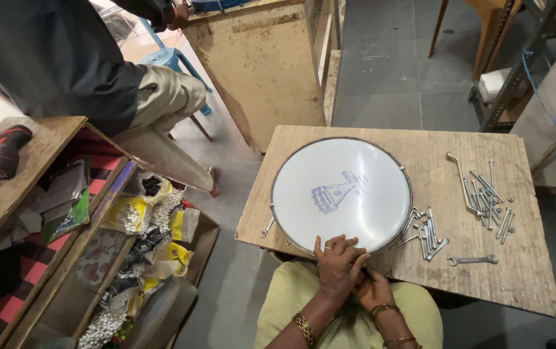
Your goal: The person assembles a drum by placing the drum head onto the shell and then attaching and tightening the metal rim using multiple screws and a wrench.
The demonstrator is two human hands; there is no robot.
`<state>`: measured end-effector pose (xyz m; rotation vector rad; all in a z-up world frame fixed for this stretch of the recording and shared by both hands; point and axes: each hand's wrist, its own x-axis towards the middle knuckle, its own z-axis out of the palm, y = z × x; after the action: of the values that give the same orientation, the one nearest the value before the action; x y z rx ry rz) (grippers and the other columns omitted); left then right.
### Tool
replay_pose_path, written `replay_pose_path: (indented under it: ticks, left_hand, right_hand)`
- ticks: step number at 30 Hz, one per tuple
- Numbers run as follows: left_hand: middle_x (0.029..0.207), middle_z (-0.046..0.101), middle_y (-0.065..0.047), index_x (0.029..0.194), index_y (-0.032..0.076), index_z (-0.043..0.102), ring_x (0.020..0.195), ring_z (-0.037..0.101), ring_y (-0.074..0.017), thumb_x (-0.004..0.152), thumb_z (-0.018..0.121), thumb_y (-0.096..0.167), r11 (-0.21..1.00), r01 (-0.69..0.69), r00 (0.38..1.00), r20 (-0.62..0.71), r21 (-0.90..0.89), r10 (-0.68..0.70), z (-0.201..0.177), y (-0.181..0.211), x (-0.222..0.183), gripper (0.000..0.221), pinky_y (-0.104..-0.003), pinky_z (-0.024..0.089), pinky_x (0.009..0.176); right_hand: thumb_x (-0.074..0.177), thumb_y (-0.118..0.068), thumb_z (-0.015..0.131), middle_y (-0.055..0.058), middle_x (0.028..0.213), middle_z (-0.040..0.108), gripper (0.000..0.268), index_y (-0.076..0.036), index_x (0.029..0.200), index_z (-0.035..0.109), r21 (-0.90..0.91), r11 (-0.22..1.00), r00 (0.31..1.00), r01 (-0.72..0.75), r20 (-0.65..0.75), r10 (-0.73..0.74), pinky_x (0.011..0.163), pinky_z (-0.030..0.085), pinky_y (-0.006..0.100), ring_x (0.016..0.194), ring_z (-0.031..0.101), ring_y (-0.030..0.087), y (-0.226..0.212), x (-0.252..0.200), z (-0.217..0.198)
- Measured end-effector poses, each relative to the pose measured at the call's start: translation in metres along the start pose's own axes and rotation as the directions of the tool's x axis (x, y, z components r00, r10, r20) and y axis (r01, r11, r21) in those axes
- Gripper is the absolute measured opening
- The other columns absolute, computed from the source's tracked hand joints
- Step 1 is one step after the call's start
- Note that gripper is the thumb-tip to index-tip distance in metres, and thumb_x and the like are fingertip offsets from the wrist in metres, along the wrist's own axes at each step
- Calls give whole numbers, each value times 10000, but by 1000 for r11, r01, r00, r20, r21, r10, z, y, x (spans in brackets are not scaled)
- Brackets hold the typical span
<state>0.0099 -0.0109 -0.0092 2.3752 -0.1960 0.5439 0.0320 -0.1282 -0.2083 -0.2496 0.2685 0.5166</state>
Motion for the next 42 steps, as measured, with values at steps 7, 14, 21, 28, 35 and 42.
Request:
replay_pose_path:
  ticks: [7, 14, 21, 28, 35, 42]
  left_hand:
    - [1175, 731, -48, 972, 142, 789, 1259, 578, -305, 902, 779, 294, 1000, 14, 1000, 12, -3, -14, -4, 3, 1, 168, -640, 174, 1161]
    - [1172, 731, -44, 969, 140, 791, 1253, 582, -296, 911, 779, 301, 1000, 6, 1000, 14, -5, -6, -4, 2, 1, 171, -627, 186, 1161]
    - [1180, 726, -43, 980, 141, 783, 1256, 589, -286, 944, 755, 301, 1000, -9, 1000, 16, -19, 9, -1, -4, -3, 166, -622, 203, 1171]
    - [1188, 732, -22, 955, 156, 779, 1266, 599, -290, 952, 758, 351, 1000, -6, 1000, 2, -3, 6, 7, -13, -8, 196, -646, 203, 1185]
    - [1104, 689, -11, 1083, 131, 730, 1198, 623, -246, 1015, 724, 423, 998, -45, 998, -47, 33, 47, 17, -22, -16, 300, -599, 251, 1257]
    - [1120, 689, -10, 1061, 155, 699, 1195, 633, -237, 1004, 721, 440, 995, -71, 995, -67, 69, 76, 26, -31, -18, 291, -584, 251, 1257]
  right_hand:
    - [980, -394, 433, 27, 995, 711, 318, -209, 1108, 658, -64, 997, 960, -52, -278, 32, 722, 513, 408, 850, 655, 221, 0, -3, -1]
    - [997, -350, 463, 35, 951, 690, 286, -169, 1100, 658, -63, 997, 960, -47, -277, 28, 697, 513, 392, 797, 631, 215, 2, -1, 3]
    - [1002, -330, 492, 30, 910, 692, 270, -163, 1082, 690, -44, 999, 985, -28, -173, 20, 674, 504, 379, 753, 613, 216, -4, -8, 5]
    - [1026, -364, 424, 28, 1087, 689, 336, -192, 1233, 626, -154, 983, 961, -104, -271, 59, 794, 501, 432, 919, 636, 233, -4, -10, 22]
    - [1062, -371, 428, 1, 1227, 665, 400, -239, 1412, 570, -244, 969, 992, -37, -128, 6, 818, 476, 434, 1020, 628, 212, -10, -12, 21]
    - [1143, -368, 459, 78, 1225, 657, 460, -181, 1558, 530, 28, 997, 948, -69, 314, 57, 724, 512, 425, 895, 623, 241, -8, -13, 17]
